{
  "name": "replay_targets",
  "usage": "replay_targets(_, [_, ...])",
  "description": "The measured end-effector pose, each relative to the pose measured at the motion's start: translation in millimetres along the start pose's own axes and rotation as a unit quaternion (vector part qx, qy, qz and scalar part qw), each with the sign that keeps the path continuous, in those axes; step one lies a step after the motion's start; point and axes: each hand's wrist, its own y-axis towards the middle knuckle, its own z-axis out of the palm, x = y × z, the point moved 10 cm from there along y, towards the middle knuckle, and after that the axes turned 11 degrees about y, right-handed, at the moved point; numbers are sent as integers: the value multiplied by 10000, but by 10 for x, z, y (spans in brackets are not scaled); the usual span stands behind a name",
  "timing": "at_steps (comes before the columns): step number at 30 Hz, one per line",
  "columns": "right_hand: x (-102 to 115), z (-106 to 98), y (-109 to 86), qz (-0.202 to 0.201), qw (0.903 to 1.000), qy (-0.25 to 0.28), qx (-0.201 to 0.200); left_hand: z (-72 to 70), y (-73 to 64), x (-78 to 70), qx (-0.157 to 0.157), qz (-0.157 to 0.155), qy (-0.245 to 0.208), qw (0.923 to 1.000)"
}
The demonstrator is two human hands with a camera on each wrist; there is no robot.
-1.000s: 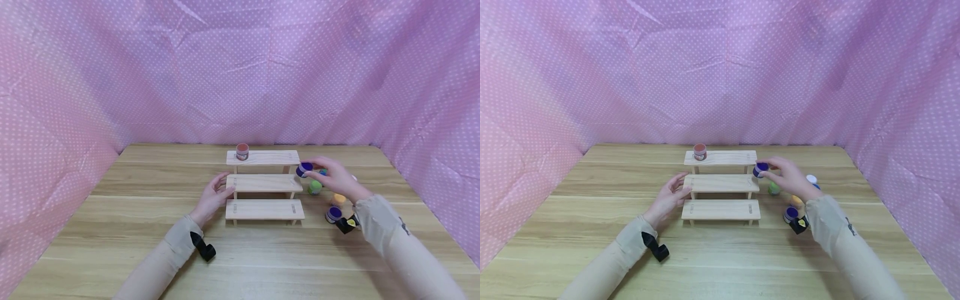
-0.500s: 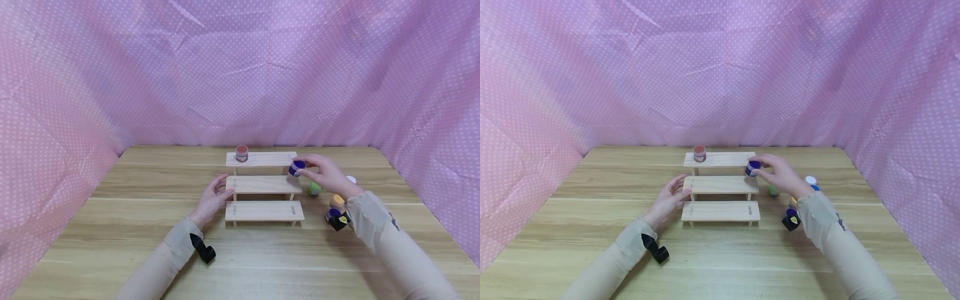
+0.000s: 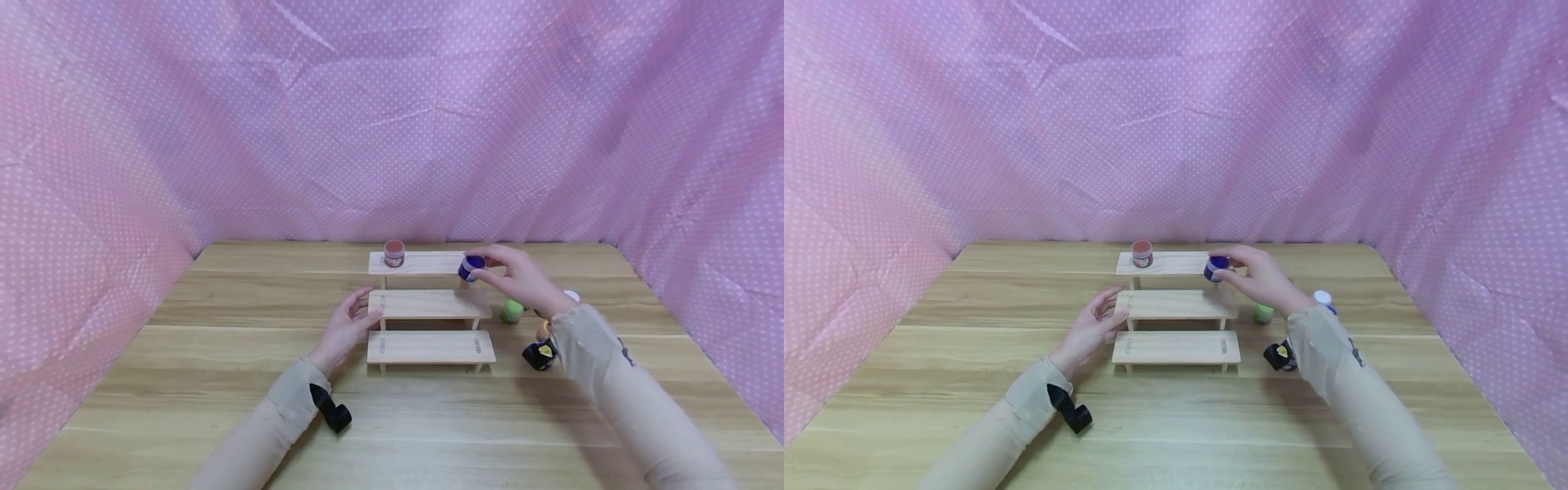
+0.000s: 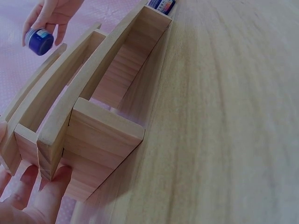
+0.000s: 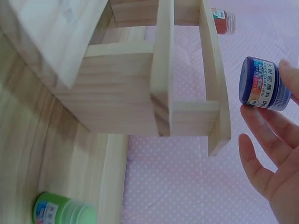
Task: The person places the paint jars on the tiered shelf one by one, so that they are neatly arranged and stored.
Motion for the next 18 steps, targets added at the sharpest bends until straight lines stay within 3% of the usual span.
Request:
replay_targets(6, [-16, 79, 99, 181, 9996, 190, 67, 16, 20, 39, 31, 1, -11, 10000])
replay_targets(18, [96, 280, 321, -4, 9991, 369, 201, -9, 31, 35, -30, 11, 26, 10000])
